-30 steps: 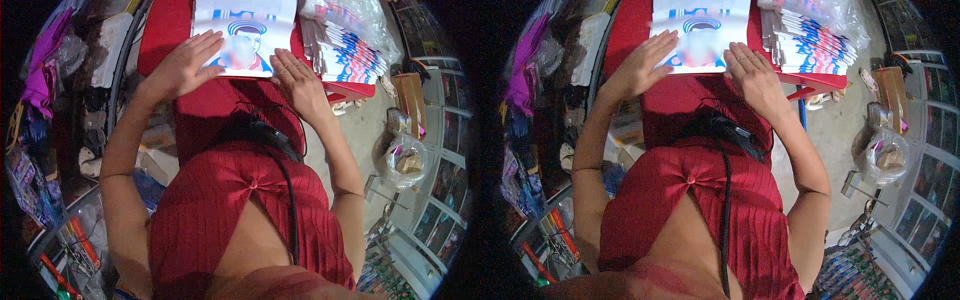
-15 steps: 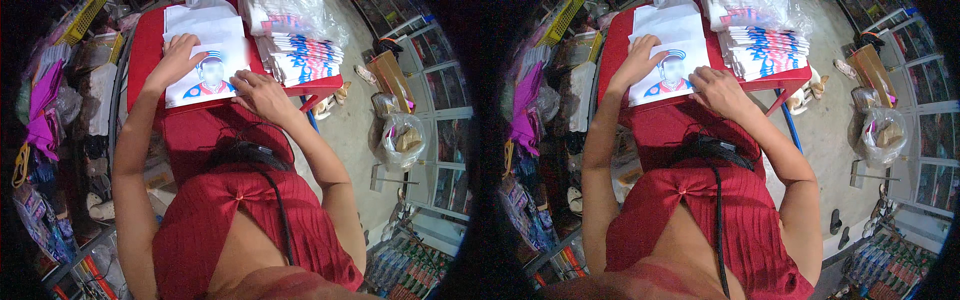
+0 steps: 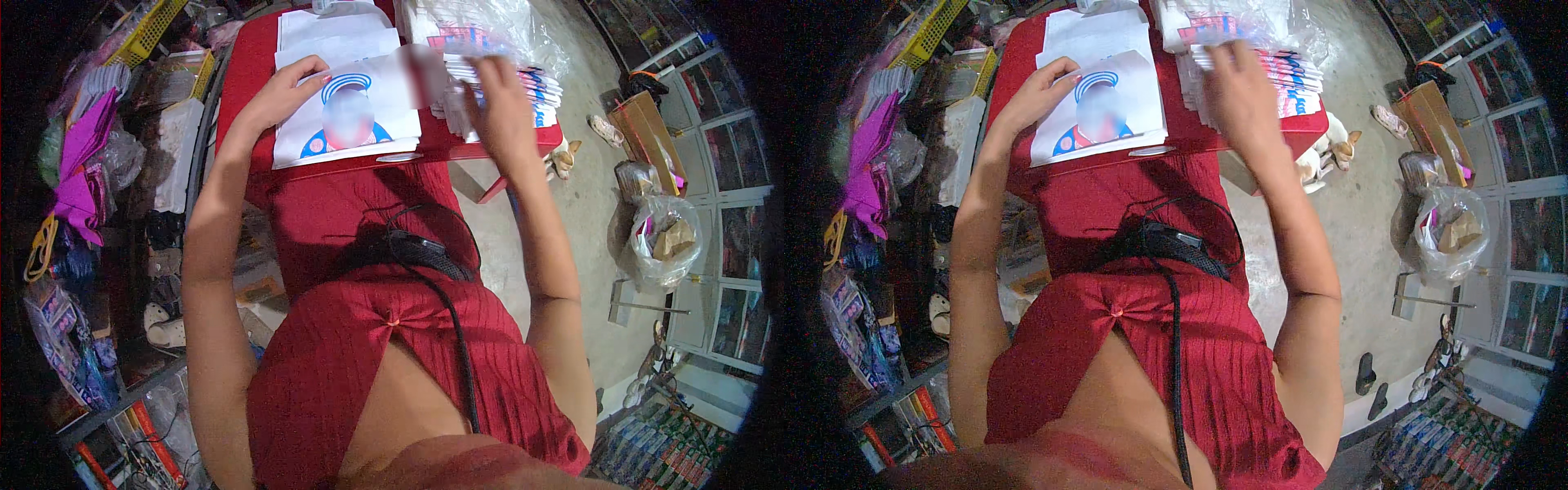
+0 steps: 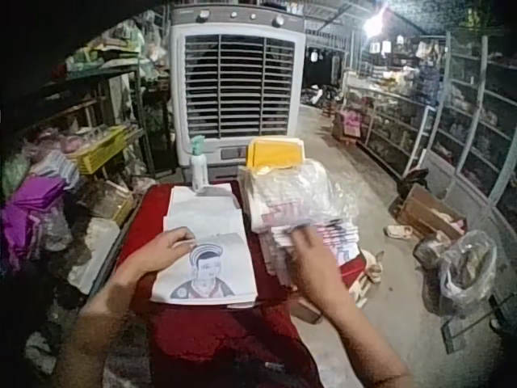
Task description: Sorting and organizing stacks of printed product labels or stickers.
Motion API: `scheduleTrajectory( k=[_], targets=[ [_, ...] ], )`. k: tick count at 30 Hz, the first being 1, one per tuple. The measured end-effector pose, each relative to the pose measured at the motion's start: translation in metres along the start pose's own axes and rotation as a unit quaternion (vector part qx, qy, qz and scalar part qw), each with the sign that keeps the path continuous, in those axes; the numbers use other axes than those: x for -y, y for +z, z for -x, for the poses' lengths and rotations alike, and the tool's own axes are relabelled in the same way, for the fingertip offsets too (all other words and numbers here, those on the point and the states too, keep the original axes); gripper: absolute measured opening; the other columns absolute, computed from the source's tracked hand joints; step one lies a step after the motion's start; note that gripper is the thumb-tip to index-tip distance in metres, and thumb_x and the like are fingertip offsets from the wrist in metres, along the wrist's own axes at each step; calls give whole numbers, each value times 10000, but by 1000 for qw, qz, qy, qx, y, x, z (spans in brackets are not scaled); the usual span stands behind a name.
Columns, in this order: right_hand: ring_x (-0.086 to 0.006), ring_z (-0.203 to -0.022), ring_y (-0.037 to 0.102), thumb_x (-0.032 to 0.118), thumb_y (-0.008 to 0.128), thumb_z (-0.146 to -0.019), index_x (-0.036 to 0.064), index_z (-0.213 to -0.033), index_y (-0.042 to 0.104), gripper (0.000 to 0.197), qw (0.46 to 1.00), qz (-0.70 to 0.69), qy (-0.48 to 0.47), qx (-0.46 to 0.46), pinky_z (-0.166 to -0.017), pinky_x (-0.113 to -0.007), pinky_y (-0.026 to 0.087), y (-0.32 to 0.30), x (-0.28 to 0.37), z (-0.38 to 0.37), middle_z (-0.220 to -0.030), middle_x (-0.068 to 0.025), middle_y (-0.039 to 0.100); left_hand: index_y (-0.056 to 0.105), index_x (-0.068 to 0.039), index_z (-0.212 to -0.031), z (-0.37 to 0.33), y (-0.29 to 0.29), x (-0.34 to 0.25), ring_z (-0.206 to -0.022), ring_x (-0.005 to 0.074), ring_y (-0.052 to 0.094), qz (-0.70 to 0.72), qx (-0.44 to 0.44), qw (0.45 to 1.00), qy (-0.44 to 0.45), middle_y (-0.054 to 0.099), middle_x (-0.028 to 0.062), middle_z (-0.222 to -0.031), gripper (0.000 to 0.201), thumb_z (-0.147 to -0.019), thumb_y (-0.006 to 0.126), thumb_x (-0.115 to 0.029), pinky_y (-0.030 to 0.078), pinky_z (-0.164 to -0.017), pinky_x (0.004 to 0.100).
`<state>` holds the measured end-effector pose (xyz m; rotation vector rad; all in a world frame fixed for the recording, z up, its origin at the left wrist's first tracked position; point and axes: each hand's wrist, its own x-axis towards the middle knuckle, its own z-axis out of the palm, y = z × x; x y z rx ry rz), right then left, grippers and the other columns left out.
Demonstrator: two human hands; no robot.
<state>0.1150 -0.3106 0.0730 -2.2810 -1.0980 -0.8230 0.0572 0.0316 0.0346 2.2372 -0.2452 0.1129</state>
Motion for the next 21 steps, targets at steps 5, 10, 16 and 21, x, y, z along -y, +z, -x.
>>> scheduleTrajectory(
  k=[5,10,16,21],
  targets=[
    [-411,-880,683,104,649,-877,228,-1363,502,522,993,66,96,12,-715,-494,578,-26,-47,-11,-1339,-145,518,609,-27,-1068,-5,1,-7,-946,102,530,52,25,998,-6,625,14,-974,248,-1021,562,-266,443,-896,269],
    [-419,-918,679,146,642,-899,225,-1311,540,431,992,94,38,72,-775,-492,566,-21,-86,-30,-1391,-127,513,628,-52,-1076,-23,8,-24,-918,63,522,158,38,987,-12,602,-34,-967,216,-1025,571,-254,442,-858,231],
    [-353,-863,704,125,606,-944,47,-1066,665,157,987,-92,109,73,-811,-404,561,-13,-110,-57,-1182,-162,643,610,-59,-1145,-78,18,-60,-915,37,534,219,55,974,23,597,-36,-1000,230,-998,605,-235,432,-805,203],
    [-235,-944,702,103,697,-918,37,-1114,687,208,945,-283,108,125,-861,-300,536,-12,-129,-97,-1064,-149,725,650,-58,-1122,-133,47,-95,-899,44,545,122,101,986,58,612,-25,-966,224,-967,642,-220,447,-791,212]
  ],
)
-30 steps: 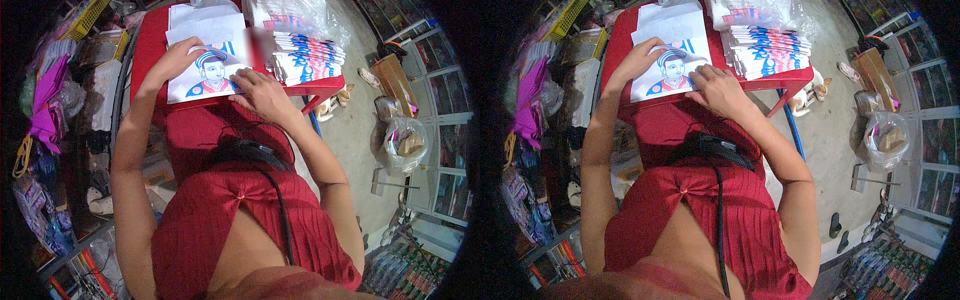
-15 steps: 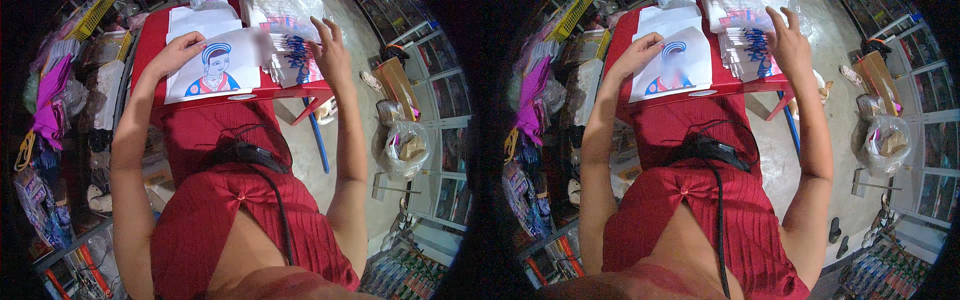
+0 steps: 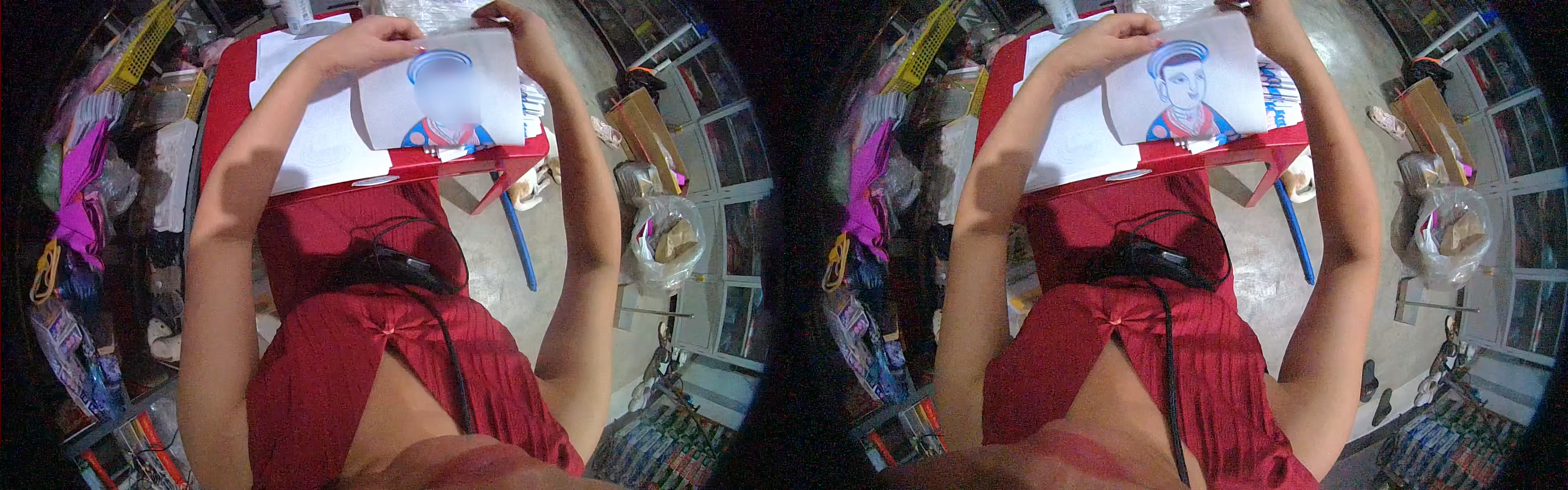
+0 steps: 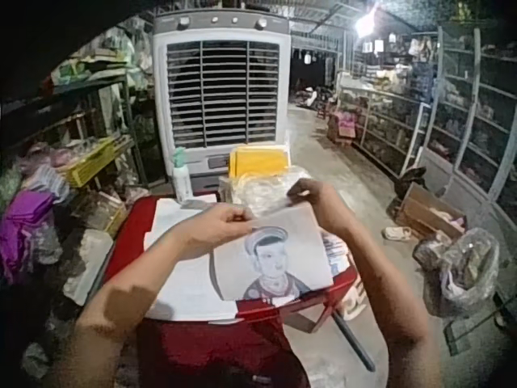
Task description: Sorting and organizing stacks of printed product labels or stickers.
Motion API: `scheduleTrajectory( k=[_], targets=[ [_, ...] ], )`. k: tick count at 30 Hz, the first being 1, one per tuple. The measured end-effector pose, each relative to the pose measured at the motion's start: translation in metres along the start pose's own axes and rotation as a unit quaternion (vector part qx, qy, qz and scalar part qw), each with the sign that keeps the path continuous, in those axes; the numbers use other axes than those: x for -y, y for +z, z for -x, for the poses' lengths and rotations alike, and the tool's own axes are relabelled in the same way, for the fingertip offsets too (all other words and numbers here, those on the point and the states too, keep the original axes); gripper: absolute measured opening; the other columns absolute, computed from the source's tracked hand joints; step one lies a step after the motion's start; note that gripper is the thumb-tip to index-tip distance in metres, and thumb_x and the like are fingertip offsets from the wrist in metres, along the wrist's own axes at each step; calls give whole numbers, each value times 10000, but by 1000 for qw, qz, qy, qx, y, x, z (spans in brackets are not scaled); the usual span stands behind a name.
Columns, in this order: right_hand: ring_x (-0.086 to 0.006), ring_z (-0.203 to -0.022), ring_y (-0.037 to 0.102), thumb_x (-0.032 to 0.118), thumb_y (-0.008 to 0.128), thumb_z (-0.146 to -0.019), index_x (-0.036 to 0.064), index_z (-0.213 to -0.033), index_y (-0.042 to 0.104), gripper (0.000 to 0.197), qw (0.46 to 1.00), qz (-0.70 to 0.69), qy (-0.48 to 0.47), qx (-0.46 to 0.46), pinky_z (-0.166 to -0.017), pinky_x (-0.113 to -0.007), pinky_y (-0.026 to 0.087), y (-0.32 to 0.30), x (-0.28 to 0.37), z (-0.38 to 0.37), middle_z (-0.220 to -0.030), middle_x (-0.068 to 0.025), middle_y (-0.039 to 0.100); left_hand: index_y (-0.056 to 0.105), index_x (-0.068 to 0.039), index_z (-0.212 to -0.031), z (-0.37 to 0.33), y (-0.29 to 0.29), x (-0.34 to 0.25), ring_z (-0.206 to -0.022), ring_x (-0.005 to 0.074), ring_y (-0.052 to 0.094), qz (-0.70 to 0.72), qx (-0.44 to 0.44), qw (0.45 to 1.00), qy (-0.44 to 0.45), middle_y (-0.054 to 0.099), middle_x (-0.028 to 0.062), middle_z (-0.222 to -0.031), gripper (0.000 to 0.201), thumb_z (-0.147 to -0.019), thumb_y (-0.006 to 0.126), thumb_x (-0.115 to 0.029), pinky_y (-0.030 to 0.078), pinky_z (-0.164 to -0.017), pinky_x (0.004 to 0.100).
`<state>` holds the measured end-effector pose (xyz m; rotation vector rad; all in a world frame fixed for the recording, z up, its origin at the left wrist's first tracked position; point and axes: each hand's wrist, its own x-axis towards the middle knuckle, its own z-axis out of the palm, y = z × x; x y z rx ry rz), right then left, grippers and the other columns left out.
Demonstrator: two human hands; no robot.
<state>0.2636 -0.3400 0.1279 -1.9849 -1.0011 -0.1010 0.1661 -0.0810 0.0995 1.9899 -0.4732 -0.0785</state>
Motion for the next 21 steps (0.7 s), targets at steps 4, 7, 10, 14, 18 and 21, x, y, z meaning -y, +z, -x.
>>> scheduleTrajectory(
  k=[4,7,10,14,18,21],
  targets=[
    [-198,-877,710,63,678,-902,-11,-1023,699,143,997,76,-11,8,-767,-337,561,-9,4,-32,-946,-135,738,688,-23,-1107,-41,21,-2,-877,148,641,-179,18,982,58,707,78,-970,290,-919,683,-244,511,-781,294],
    [-275,-853,721,61,680,-889,-20,-993,703,134,991,122,-61,4,-756,-355,569,-4,11,-40,-916,-160,733,675,-5,-1150,-60,33,9,-941,255,683,-210,-23,976,47,719,156,-1040,390,-861,735,-260,531,-851,345],
    [-342,-917,699,116,691,-872,2,-1100,653,258,979,143,-143,-28,-802,-398,558,10,19,-24,-988,-201,690,654,1,-1199,-66,37,20,-976,314,687,-222,-70,972,30,712,187,-1068,481,-822,770,-273,537,-876,386],
    [-351,-1179,569,312,750,-831,103,-1360,487,626,945,274,-169,53,-968,-482,473,33,31,39,-1248,-158,555,612,40,-1247,-64,39,26,-921,257,699,-139,-88,986,18,724,171,-995,553,-796,795,-222,543,-829,349],
    [-377,-1244,516,431,801,-730,155,-1364,509,750,918,350,-166,82,-1018,-491,428,54,39,87,-1366,-179,503,591,-32,-1316,-68,38,33,-868,144,618,-66,-91,992,-50,668,64,-980,412,-913,660,-86,508,-806,282],
    [-359,-1349,442,460,819,-697,204,-1463,405,907,903,396,-139,94,-1092,-513,368,56,37,94,-1493,-179,411,563,77,-1294,-80,32,44,-949,266,693,-242,-93,965,43,710,195,-1041,549,-863,691,-238,535,-853,360]
  ],
)
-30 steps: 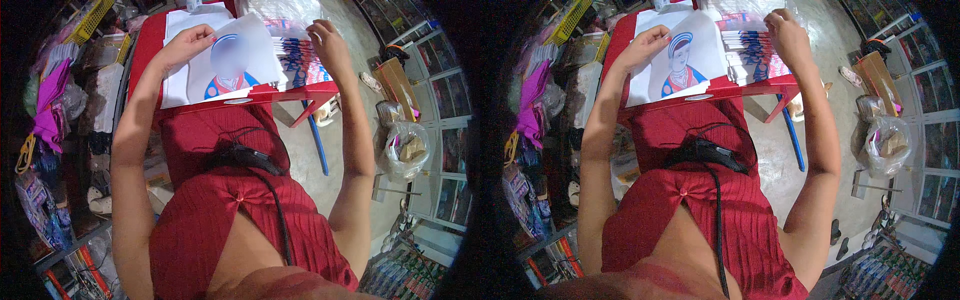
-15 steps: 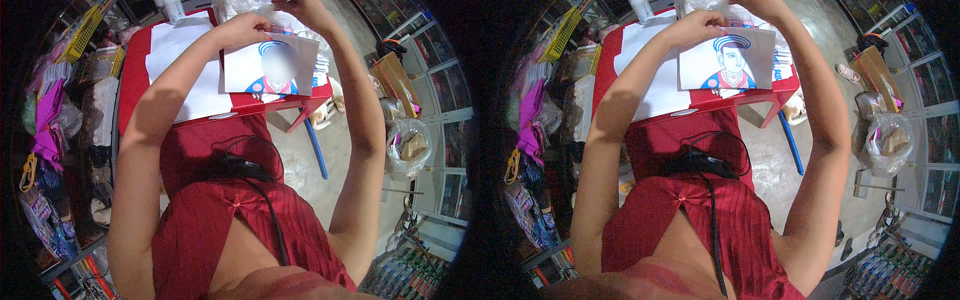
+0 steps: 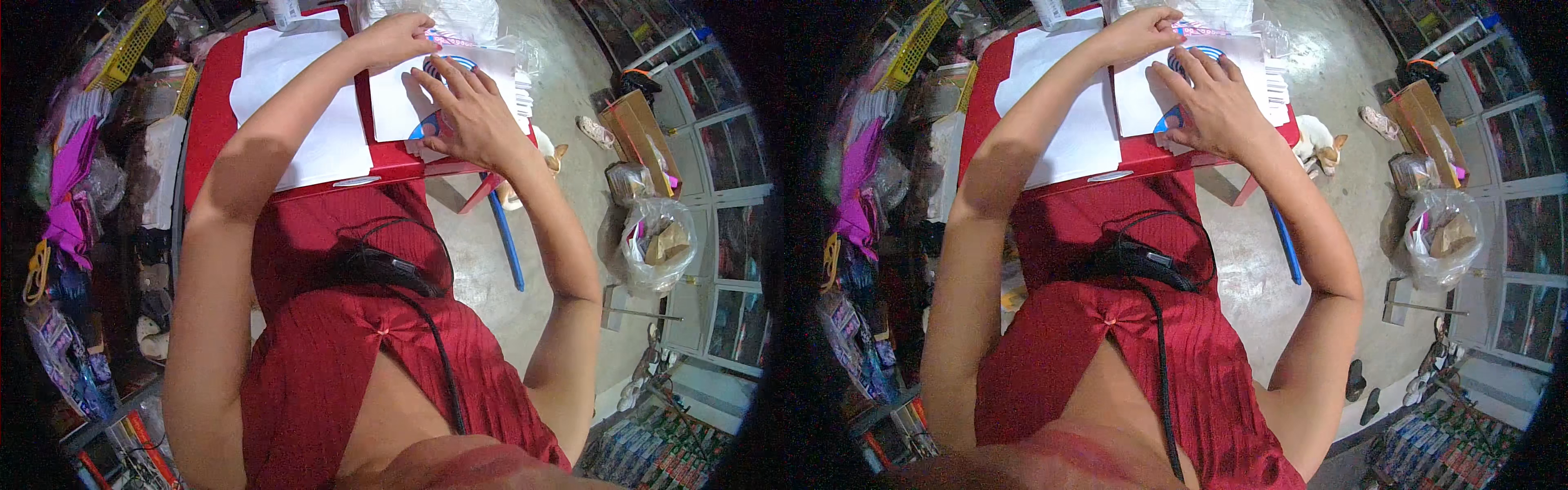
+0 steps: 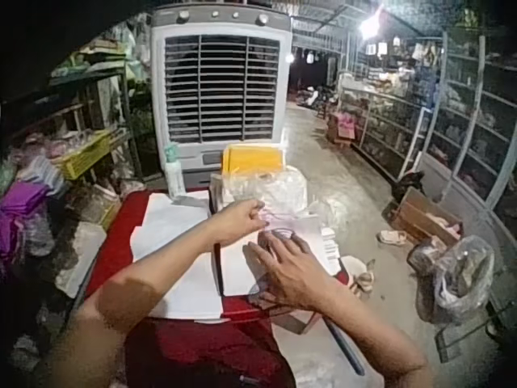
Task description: Sorting and organizing stacks of printed product labels or stickers.
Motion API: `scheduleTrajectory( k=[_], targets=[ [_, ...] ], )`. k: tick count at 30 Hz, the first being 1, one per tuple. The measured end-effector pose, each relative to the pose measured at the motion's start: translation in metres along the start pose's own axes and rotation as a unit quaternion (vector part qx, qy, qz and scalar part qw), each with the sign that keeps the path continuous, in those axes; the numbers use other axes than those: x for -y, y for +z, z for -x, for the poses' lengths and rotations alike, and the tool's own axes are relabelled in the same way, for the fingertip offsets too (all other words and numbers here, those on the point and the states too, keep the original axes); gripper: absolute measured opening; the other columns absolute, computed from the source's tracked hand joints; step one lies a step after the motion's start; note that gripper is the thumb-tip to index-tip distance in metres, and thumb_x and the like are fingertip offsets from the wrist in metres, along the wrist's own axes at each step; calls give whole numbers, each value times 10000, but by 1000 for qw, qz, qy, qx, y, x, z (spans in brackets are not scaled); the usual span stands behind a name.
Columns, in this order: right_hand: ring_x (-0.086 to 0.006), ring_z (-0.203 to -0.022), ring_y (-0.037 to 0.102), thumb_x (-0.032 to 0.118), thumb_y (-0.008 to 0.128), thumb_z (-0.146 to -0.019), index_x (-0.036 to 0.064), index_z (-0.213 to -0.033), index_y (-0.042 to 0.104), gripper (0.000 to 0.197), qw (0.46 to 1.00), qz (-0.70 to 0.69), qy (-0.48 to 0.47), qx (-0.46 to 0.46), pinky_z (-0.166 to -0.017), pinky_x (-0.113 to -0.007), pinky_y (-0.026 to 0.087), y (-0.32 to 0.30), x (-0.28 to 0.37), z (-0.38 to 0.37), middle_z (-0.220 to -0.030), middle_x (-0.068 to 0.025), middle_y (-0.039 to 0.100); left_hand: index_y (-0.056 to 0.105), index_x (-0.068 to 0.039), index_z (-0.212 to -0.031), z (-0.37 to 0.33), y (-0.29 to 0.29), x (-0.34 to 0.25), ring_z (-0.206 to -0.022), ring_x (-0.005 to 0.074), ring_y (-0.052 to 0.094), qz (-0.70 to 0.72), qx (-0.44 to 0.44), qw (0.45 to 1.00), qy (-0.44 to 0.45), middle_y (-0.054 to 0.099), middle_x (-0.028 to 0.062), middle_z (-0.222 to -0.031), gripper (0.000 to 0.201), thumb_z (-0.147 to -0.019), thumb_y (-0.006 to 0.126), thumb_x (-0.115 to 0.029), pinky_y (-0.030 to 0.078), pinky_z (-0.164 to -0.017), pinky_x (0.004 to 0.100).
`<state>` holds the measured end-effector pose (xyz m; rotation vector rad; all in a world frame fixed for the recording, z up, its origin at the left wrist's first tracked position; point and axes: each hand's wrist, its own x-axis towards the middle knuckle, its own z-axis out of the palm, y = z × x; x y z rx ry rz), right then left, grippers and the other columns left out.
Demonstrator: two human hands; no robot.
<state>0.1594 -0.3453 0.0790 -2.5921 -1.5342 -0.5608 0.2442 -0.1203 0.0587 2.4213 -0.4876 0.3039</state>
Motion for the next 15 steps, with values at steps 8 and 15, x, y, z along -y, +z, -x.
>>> scheduleTrajectory(
  k=[8,15],
  targets=[
    [-362,-1385,412,477,791,-730,231,-1530,340,951,997,-33,13,73,-1139,-518,318,10,-17,5,-1533,-184,391,598,-12,-1271,5,-22,-12,-1191,378,484,-273,30,959,71,505,243,-1287,435,-930,609,-281,420,-1012,433],
    [-377,-1342,453,539,810,-688,300,-1536,307,1014,997,-49,5,57,-1076,-644,338,8,-13,15,-1470,-140,456,653,25,-1008,-1,-63,-40,-1171,462,520,-375,54,909,172,488,317,-1266,216,-855,559,-95,447,-1020,475]
  ],
)
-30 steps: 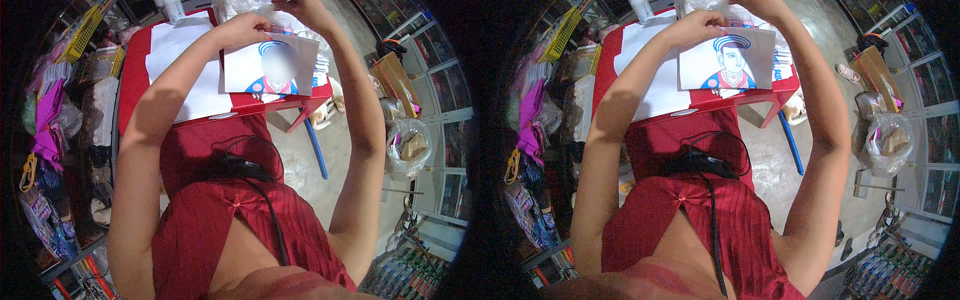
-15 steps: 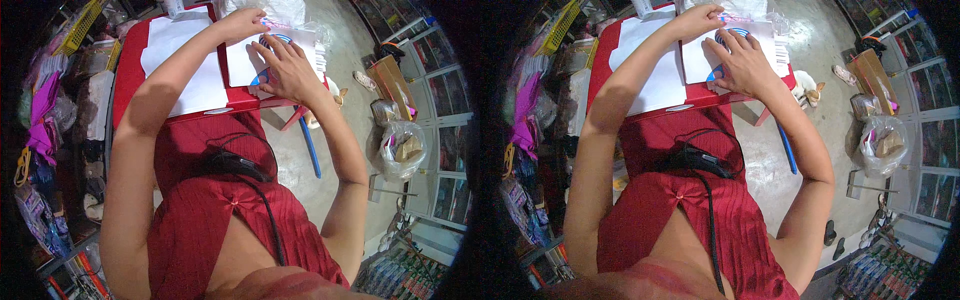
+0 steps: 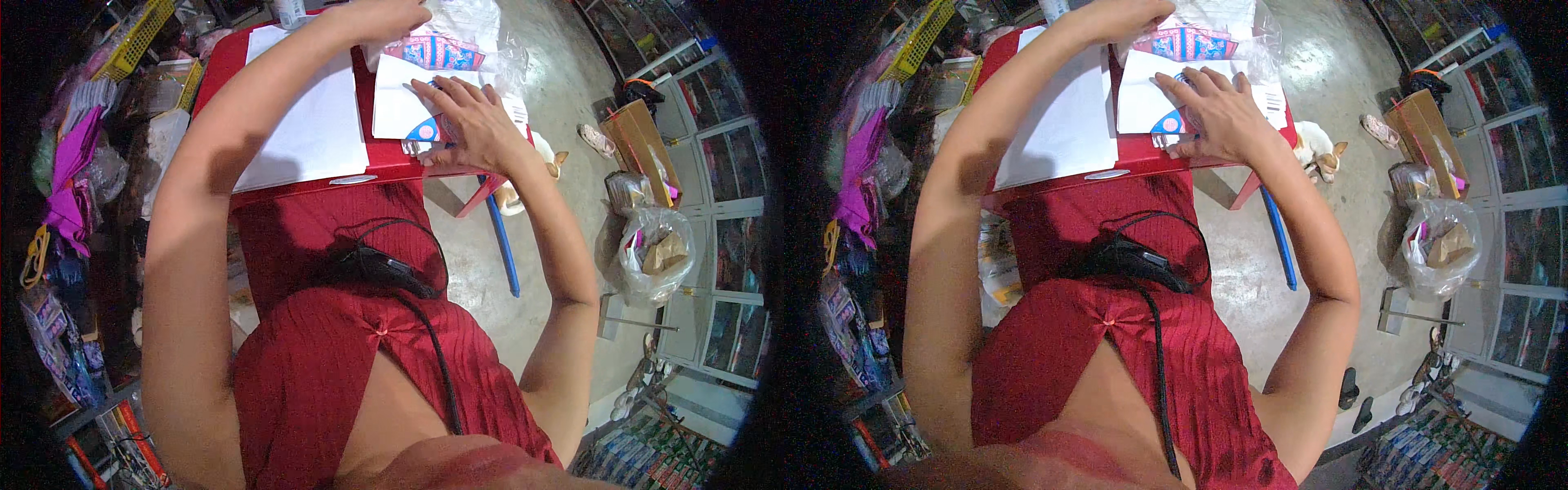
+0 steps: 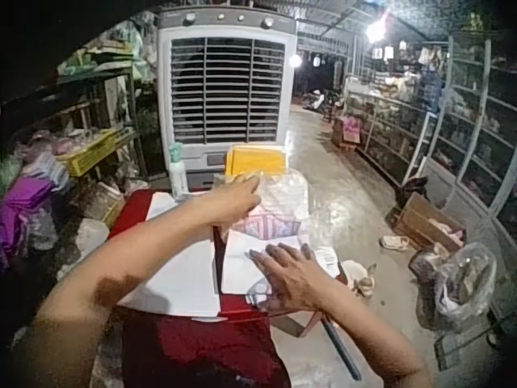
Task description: Sorting and organizing stacks of printed product labels or stickers.
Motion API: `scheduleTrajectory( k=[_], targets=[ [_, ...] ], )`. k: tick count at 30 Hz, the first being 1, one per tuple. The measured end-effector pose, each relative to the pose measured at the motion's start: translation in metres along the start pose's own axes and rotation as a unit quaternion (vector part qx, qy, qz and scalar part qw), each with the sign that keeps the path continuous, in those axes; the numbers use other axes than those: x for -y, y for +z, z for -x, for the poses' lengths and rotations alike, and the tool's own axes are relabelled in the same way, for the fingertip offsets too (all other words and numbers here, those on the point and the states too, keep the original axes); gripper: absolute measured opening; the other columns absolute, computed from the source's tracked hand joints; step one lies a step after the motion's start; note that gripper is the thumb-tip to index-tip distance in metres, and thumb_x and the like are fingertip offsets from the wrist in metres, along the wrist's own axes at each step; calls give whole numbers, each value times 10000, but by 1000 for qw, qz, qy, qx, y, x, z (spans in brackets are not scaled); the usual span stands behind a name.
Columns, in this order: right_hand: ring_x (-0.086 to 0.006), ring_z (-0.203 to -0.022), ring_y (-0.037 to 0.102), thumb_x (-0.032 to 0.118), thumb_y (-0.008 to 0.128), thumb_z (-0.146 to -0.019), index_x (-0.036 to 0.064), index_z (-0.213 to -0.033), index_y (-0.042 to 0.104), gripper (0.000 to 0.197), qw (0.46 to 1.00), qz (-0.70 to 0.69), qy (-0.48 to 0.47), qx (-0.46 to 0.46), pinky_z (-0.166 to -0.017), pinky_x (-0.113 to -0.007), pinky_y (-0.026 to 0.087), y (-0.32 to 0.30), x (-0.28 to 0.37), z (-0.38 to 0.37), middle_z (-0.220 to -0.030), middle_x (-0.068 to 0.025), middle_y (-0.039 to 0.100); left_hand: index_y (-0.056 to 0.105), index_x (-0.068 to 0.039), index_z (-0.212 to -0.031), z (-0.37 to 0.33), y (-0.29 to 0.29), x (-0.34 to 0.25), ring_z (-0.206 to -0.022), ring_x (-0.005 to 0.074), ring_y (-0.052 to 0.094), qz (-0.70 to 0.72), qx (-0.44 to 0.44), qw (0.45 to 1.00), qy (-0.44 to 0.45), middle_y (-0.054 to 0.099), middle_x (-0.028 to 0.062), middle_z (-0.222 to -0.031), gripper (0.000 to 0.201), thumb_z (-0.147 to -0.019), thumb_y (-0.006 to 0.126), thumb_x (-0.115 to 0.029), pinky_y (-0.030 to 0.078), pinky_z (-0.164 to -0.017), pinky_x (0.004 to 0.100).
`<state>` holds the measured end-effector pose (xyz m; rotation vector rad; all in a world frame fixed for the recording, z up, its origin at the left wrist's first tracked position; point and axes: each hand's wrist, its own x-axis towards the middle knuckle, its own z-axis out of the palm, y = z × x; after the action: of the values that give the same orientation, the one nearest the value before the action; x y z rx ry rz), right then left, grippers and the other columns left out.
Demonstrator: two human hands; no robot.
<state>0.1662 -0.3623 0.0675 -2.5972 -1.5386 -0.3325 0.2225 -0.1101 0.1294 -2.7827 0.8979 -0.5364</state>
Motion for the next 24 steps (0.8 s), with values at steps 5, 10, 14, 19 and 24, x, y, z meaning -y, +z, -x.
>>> scheduleTrajectory(
  k=[5,10,14,19,24],
  targets=[
    [-391,-1234,519,442,837,-666,335,-1543,275,1047,1000,1,-13,15,-1009,-601,405,0,7,-3,-1330,-154,511,589,24,-967,-3,-16,13,-1038,431,574,133,-14,989,-66,541,230,-1094,143,-897,560,-96,484,-860,493],
    [-411,-1221,522,402,769,-757,249,-1523,342,890,999,-18,-28,36,-1042,-498,423,-2,8,-5,-1322,-165,523,552,16,-986,-5,-36,23,-967,437,568,164,-215,963,-5,523,223,-1043,146,-876,612,-59,480,-828,476],
    [-408,-1218,533,412,695,-814,184,-1498,388,784,997,-53,-46,16,-1049,-491,420,-5,-1,-11,-1335,-190,542,549,17,-988,-6,-49,21,-961,429,557,181,-157,967,-85,515,222,-1048,152,-884,618,-69,468,-827,463],
    [-410,-1165,581,417,616,-855,117,-1430,469,665,991,-119,-66,-1,-1013,-480,446,-7,-8,-24,-1278,-211,605,557,21,-975,-8,-57,14,-953,418,558,181,-186,960,-108,521,221,-1034,141,-890,615,-74,460,-831,450],
    [-408,-1128,600,392,575,-861,98,-1408,487,626,981,-148,-120,30,-998,-472,464,-6,3,-41,-1263,-217,615,561,29,-957,-20,-63,17,-951,410,560,194,-268,937,-115,532,220,-1028,135,-898,609,-83,460,-829,450]
  ],
)
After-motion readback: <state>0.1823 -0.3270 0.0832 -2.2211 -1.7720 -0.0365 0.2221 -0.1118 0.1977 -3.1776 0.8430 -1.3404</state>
